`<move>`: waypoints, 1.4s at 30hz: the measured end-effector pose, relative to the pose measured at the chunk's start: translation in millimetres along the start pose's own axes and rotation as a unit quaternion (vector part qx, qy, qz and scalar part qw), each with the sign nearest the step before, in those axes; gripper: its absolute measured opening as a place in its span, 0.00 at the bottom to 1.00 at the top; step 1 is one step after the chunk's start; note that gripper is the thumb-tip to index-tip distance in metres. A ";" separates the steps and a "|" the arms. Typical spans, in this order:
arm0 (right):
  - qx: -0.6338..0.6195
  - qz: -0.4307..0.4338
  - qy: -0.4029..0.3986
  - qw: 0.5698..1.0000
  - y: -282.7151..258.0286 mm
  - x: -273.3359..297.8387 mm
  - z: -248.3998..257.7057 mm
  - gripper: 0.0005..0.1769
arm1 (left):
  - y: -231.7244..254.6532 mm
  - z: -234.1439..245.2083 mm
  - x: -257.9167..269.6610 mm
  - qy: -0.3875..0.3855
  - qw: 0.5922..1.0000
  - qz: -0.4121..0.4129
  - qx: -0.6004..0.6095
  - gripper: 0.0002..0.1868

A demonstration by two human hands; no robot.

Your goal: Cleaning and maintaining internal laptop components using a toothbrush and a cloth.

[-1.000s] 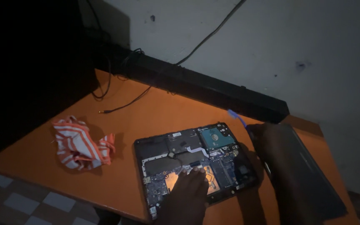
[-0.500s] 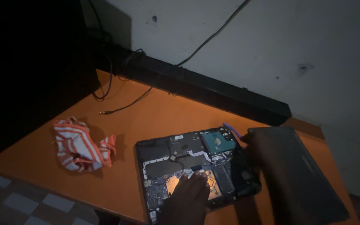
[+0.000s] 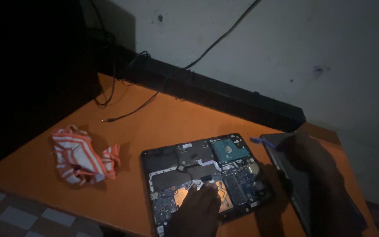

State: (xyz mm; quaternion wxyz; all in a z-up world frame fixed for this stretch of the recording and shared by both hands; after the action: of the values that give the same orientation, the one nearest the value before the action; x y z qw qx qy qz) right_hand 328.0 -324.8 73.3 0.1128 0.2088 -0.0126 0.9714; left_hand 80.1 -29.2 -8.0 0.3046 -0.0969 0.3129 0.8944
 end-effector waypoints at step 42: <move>0.118 0.091 -0.060 0.987 -81.1 48.3 -39.0 0.18 | 25.5 47.1 3.0 0.036 0.998 0.021 0.038 0.27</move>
State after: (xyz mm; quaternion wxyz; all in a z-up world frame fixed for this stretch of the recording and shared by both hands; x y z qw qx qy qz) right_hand 287.7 -232.7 55.6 -0.0026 0.2765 0.0763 0.9580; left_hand 63.1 -14.3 40.7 0.2779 -0.1114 0.3591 0.8840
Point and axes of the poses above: each hand's wrist, its own x-axis away from the middle knuckle, its own z-axis out of the back of the hand, y = z × x, the point moved 8 cm from there along -x, towards the middle knuckle, and after that the axes turned 11 degrees about -y, right-handed, at the moved point
